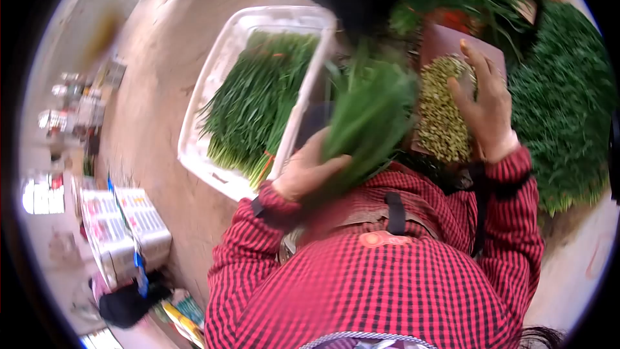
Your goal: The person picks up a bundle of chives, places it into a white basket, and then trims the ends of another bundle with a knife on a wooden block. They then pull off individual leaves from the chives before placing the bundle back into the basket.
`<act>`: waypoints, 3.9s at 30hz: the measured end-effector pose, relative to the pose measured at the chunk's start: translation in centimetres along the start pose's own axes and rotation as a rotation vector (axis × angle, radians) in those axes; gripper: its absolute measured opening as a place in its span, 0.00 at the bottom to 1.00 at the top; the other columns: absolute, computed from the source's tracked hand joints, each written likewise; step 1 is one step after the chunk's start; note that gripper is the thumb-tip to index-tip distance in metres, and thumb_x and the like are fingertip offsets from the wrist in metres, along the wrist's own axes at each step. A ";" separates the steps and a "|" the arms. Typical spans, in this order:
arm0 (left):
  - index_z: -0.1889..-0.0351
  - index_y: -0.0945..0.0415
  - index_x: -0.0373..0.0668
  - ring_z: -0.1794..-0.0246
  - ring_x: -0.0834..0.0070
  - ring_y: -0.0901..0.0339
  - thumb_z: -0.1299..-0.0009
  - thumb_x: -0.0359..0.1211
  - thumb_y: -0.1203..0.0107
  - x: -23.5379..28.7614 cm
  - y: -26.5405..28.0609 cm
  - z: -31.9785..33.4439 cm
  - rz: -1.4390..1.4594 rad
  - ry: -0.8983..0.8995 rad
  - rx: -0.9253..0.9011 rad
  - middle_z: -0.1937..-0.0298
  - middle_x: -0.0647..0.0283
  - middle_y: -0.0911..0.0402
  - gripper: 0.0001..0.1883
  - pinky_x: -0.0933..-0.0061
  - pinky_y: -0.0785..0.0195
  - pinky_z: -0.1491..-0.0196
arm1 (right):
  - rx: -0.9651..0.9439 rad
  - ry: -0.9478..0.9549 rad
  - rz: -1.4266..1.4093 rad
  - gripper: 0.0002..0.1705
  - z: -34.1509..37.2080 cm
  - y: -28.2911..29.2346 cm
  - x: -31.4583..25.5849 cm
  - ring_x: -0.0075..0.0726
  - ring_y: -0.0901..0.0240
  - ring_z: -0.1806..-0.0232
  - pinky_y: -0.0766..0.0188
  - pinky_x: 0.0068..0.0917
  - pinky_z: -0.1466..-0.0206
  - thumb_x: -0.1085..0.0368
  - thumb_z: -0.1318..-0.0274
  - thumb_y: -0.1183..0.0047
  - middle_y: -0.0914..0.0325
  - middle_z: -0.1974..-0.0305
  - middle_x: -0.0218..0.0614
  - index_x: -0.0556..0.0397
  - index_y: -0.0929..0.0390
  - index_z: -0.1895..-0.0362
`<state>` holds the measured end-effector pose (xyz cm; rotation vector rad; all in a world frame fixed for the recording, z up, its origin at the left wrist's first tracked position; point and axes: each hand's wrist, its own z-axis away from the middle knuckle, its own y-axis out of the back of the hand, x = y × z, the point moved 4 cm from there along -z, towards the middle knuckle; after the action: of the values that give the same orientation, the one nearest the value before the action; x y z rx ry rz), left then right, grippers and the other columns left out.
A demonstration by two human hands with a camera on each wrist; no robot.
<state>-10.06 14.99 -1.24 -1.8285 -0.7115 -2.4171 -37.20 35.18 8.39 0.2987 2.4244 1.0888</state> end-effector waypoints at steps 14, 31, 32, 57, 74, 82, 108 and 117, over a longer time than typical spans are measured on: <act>0.21 0.50 0.30 0.35 0.49 0.24 0.46 0.48 0.23 0.0 2.6 7.0 -0.583 0.262 -0.180 0.39 0.38 0.22 0.62 0.64 0.32 0.33 | -0.887 0.511 -0.045 0.55 6.0 -13.3 -11.4 0.45 0.31 0.33 0.54 0.53 0.19 0.57 0.61 0.25 0.26 0.40 0.38 0.48 0.38 0.26; 0.28 0.35 0.37 0.47 0.66 0.18 0.45 0.27 0.24 4.2 23.6 1.7 0.323 0.010 0.472 0.44 0.56 0.17 0.45 0.65 0.24 0.40 | -0.661 -0.155 -0.207 0.18 6.6 -4.5 1.6 0.48 0.17 0.48 0.21 0.37 0.44 0.66 0.40 0.36 0.16 0.50 0.45 0.54 0.18 0.46; 0.28 0.35 0.37 0.46 0.66 0.18 0.45 0.28 0.24 3.6 25.1 1.2 0.270 0.001 0.482 0.44 0.57 0.17 0.45 0.65 0.25 0.39 | -0.714 -0.207 -0.222 0.17 7.5 -4.7 2.0 0.48 0.17 0.48 0.21 0.37 0.44 0.65 0.40 0.36 0.15 0.50 0.46 0.54 0.17 0.47; 0.61 0.12 0.43 0.68 0.76 0.16 0.31 0.50 0.42 -21.3 30.3 -8.4 -0.233 0.518 0.737 0.73 0.67 0.13 0.20 0.71 0.26 0.57 | -1.138 -0.421 -0.208 0.22 10.0 -14.0 0.7 0.55 0.16 0.55 0.20 0.41 0.52 0.61 0.40 0.39 0.15 0.57 0.52 0.58 0.19 0.44; 0.56 0.12 0.45 0.53 0.62 0.14 0.37 0.49 0.35 -29.4 30.5 -13.8 -0.309 0.728 0.825 0.58 0.57 0.11 0.19 0.61 0.26 0.45 | -1.126 -0.534 -0.187 0.23 9.0 -13.0 0.0 0.60 0.16 0.53 0.20 0.43 0.51 0.60 0.39 0.41 0.15 0.56 0.55 0.59 0.20 0.43; 0.65 0.13 0.43 0.58 0.63 0.14 0.40 0.45 0.34 -29.3 29.6 -8.6 -0.453 0.701 0.668 0.64 0.56 0.11 0.16 0.64 0.24 0.47 | -1.012 -0.473 -0.190 0.22 9.2 -11.1 1.4 0.58 0.19 0.48 0.23 0.42 0.46 0.61 0.38 0.41 0.17 0.50 0.53 0.57 0.21 0.43; 0.30 0.32 0.36 0.33 0.42 0.29 0.36 0.45 0.34 -3.2 -9.5 -14.5 -0.756 -0.375 -0.352 0.28 0.40 0.32 0.39 0.54 0.32 0.34 | -0.477 -1.525 0.338 0.33 45.6 14.5 17.5 0.56 0.26 0.37 0.32 0.44 0.31 0.45 0.41 0.46 0.21 0.40 0.51 0.52 0.23 0.37; 0.34 0.29 0.34 0.34 0.47 0.29 0.31 0.46 0.33 -3.7 -15.8 -14.7 -0.958 -0.169 -0.445 0.32 0.42 0.30 0.35 0.59 0.33 0.33 | 0.198 -2.013 -0.026 0.27 66.9 8.0 21.0 0.57 0.23 0.41 0.29 0.44 0.38 0.49 0.40 0.47 0.18 0.45 0.51 0.55 0.21 0.44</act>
<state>-26.78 22.74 -12.99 -2.2159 -1.4314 -3.2095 -22.34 91.71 -31.10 0.8419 0.6432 0.0895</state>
